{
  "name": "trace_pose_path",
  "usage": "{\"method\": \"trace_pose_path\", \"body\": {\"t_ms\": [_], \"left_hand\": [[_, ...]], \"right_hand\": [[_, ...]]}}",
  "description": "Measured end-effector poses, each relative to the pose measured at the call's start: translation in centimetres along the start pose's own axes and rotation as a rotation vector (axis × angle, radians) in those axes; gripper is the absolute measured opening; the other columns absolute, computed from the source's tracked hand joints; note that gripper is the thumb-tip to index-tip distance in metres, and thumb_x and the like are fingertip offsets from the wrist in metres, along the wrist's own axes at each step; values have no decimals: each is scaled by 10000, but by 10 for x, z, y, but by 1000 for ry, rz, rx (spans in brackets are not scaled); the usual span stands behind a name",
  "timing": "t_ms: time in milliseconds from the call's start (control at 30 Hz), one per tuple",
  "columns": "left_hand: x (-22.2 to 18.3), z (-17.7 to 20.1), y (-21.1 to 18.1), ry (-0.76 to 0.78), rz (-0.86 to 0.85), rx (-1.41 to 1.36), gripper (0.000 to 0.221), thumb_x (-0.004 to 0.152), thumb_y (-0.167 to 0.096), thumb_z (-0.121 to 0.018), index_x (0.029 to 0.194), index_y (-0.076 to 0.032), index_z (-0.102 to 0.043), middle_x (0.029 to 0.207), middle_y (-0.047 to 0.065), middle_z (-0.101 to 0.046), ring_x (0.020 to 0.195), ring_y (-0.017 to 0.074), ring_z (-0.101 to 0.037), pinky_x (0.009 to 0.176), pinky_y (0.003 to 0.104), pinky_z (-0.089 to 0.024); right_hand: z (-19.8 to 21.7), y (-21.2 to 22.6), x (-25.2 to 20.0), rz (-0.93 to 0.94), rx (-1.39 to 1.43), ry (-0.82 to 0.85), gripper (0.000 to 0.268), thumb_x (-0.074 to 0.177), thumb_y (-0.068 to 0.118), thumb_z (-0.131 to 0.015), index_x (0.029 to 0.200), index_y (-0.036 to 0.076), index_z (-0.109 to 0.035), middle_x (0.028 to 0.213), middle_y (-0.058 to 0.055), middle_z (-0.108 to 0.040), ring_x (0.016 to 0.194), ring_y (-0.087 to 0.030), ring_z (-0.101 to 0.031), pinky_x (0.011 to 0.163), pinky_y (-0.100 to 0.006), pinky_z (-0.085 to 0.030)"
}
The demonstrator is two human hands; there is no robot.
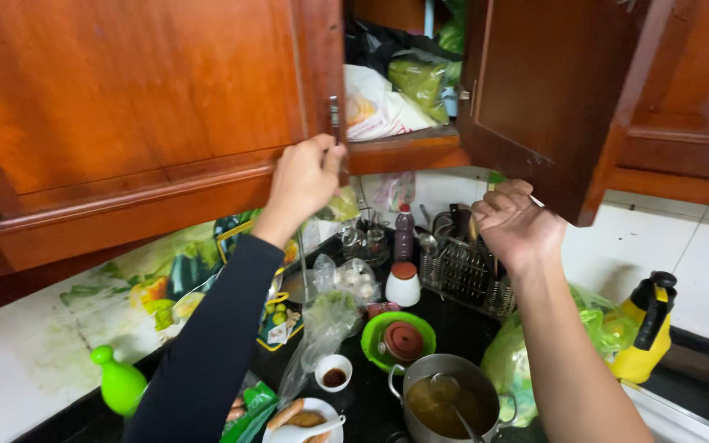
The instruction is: The person takes a bag of green filling from a cupboard, breaks off small pieces by hand, and then wraps them inside rounds of dough on a granite countertop.
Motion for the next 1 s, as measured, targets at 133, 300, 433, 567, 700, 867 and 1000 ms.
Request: {"method": "trace_pose_path", "body": {"t_ms": [133, 300, 433, 567, 700, 867, 1000], "left_hand": [[28, -3, 36, -146, -3, 250, 246, 992, -267, -599, 1074, -78, -734, 925, 281, -713, 908, 486, -683, 809, 572, -535], [41, -2, 61, -150, 143, 274, 324, 956, -269, -602, 1216, -85, -659, 1018, 269, -718, 963, 492, -675, 848, 576, -532], [33, -8, 53, -258, 125, 224, 553, 931, -253, -632, 1430, -52, -506, 1016, 259, -720, 930, 494, -674, 831, 580, -517], [37, -13, 41, -207, -135, 221, 422, 939, -212, -633, 1338, -76, -608, 1154, 192, -694, 1069, 416, -663, 900, 504, -529], [48, -15, 37, -134, -362, 225, 409, 927, -210, -671, 1300, -45, -631, 1271, 170, -636, 1194, 379, -598, 991, 446, -505], [62, -21, 47, -89, -365, 204, 414, 920, -215, -676, 1289, -34, -626, 1264, 173, -638, 1201, 377, -596, 996, 442, -495], [63, -35, 49, -64, -376, 142, 384, 936, -212, -669, 1276, -38, -641, 1251, 164, -651, 1206, 372, -602, 1021, 443, -492]], "right_hand": [[-12, -12, -5, 138, -174, -139, 532, 972, 561, -343, 858, 93, -568, 700, -27, -503, 667, -188, -472, 672, -332, -403], [14, -54, 7, 156, -652, -266, 508, 1033, 441, -289, 1148, 49, -590, 908, -96, -631, 863, -263, -630, 796, -409, -506], [35, -77, 86, 82, -988, -117, 373, 998, 302, -493, 1299, 83, -516, 1054, -72, -672, 979, -214, -679, 875, -390, -550], [39, -70, 217, 573, -1558, -106, 663, 917, 317, -781, 1417, 54, -434, 1180, -165, -615, 1067, -277, -617, 917, -441, -539], [44, -47, 304, 997, -1982, -271, 1212, 739, 450, -982, 1523, -83, -227, 1394, -353, -498, 1264, -498, -500, 1059, -527, -414], [64, -38, 335, 758, -2058, -224, 1309, 636, 492, -999, 1503, -79, -203, 1419, -338, -492, 1296, -468, -508, 1091, -475, -417], [69, -32, 344, 621, -2132, -382, 906, 821, 403, -899, 1434, -13, -377, 1424, -304, -548, 1280, -469, -548, 1062, -515, -459]]}}
Point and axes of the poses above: each hand's wrist, its own x-axis towards the middle knuckle, its own z-axis out of the back of the hand, y = z × x, the point moved 3 cm from there along x, towards the middle knuckle
